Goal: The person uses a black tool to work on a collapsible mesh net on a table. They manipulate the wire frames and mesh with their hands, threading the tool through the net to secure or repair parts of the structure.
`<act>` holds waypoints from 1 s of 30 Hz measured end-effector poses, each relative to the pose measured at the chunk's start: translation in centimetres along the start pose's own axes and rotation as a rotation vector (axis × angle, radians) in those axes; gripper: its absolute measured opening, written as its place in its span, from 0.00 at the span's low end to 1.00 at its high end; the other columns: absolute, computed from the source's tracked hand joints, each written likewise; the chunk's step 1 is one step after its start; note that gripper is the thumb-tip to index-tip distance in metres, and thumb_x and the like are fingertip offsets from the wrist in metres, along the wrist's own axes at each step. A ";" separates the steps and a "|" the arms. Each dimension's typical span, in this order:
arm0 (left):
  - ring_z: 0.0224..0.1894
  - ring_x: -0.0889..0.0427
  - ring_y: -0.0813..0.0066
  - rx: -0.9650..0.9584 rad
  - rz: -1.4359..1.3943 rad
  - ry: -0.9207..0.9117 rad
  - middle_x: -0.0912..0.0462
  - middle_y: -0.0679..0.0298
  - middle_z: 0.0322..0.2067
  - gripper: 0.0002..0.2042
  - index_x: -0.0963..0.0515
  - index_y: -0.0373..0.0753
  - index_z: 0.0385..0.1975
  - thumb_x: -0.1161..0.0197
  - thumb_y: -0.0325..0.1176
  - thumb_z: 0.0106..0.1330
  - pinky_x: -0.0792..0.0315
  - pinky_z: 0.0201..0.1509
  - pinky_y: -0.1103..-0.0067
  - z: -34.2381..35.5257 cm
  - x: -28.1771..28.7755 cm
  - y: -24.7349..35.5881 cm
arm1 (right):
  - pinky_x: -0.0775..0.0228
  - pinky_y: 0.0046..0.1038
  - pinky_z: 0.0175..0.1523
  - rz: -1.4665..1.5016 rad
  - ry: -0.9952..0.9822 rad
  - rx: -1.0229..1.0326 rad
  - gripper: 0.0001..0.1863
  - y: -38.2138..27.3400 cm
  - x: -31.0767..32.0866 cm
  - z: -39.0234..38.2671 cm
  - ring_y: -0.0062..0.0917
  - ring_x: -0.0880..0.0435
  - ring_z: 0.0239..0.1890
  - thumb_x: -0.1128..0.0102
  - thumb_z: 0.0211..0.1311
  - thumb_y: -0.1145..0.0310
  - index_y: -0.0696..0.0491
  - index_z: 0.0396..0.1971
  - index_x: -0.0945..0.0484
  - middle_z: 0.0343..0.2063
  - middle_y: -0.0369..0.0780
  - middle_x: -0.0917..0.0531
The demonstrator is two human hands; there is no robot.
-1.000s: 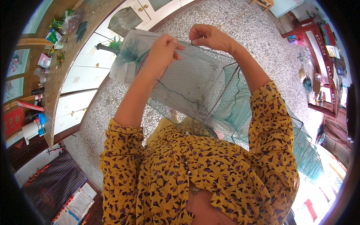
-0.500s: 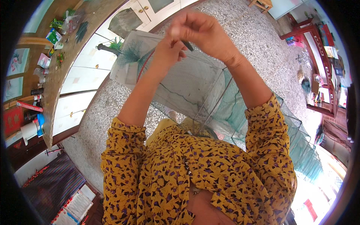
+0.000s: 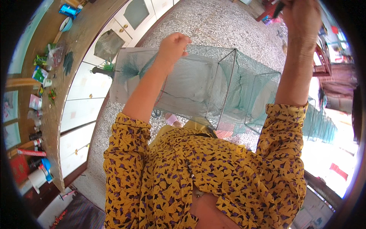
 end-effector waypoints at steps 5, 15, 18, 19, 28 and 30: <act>0.36 0.23 0.76 -0.063 -0.216 0.097 0.21 0.60 0.36 0.08 0.27 0.33 0.35 0.48 0.32 0.67 0.25 0.40 0.80 2.1 2.0 1.6 | 0.29 0.20 0.38 -0.709 -0.396 0.159 0.07 5.5 0.7 -2.3 0.18 0.23 0.31 0.49 0.65 0.67 0.54 0.33 0.25 0.28 0.35 0.21; 0.27 0.25 0.79 0.050 -0.025 -0.025 0.21 0.60 0.33 0.05 0.30 0.37 0.32 0.51 0.30 0.67 0.36 0.26 0.86 -0.1 0.1 1.0 | 0.29 0.29 0.41 -1.287 -0.764 -0.140 0.03 17.8 2.7 -6.8 0.28 0.21 0.35 0.42 0.55 0.70 0.49 0.29 0.20 0.30 0.35 0.20; 0.25 0.26 0.81 0.015 0.171 -0.080 0.20 0.63 0.30 0.05 0.30 0.37 0.31 0.51 0.31 0.67 0.35 0.26 0.85 -2.0 -1.3 1.2 | 0.29 0.28 0.42 -1.302 -0.802 -0.190 0.03 19.2 3.8 -7.7 0.27 0.22 0.35 0.42 0.55 0.71 0.50 0.28 0.20 0.29 0.35 0.20; 0.24 0.26 0.81 -0.004 0.226 -0.083 0.20 0.63 0.30 0.06 0.30 0.36 0.31 0.51 0.31 0.66 0.34 0.26 0.83 -2.3 -1.4 1.1 | 0.30 0.28 0.42 -1.311 -0.813 -0.216 0.03 19.6 4.0 -8.2 0.26 0.22 0.35 0.42 0.54 0.73 0.51 0.28 0.20 0.29 0.35 0.20; 0.23 0.24 0.82 -0.072 0.539 -0.063 0.19 0.65 0.28 0.07 0.28 0.37 0.29 0.49 0.33 0.66 0.31 0.27 0.81 -6.3 -2.1 2.0 | 0.32 0.21 0.40 -0.804 -0.783 -0.598 0.04 21.4 3.9 -11.7 0.18 0.25 0.33 0.38 0.54 0.73 0.53 0.30 0.18 0.29 0.33 0.22; 0.22 0.24 0.82 -0.096 0.596 -0.078 0.17 0.66 0.31 0.07 0.29 0.37 0.30 0.49 0.33 0.67 0.31 0.27 0.82 -6.5 -2.2 2.2 | 0.31 0.21 0.40 -0.807 -0.782 -0.585 0.04 21.1 3.9 -11.4 0.18 0.24 0.33 0.38 0.54 0.73 0.53 0.30 0.18 0.29 0.33 0.22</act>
Point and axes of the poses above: each hand's wrist, its own z-axis towards the middle knuckle, its own x-axis out of the back of the hand, y = z × x, the point moved 9 cm from there along z, towards the middle knuckle
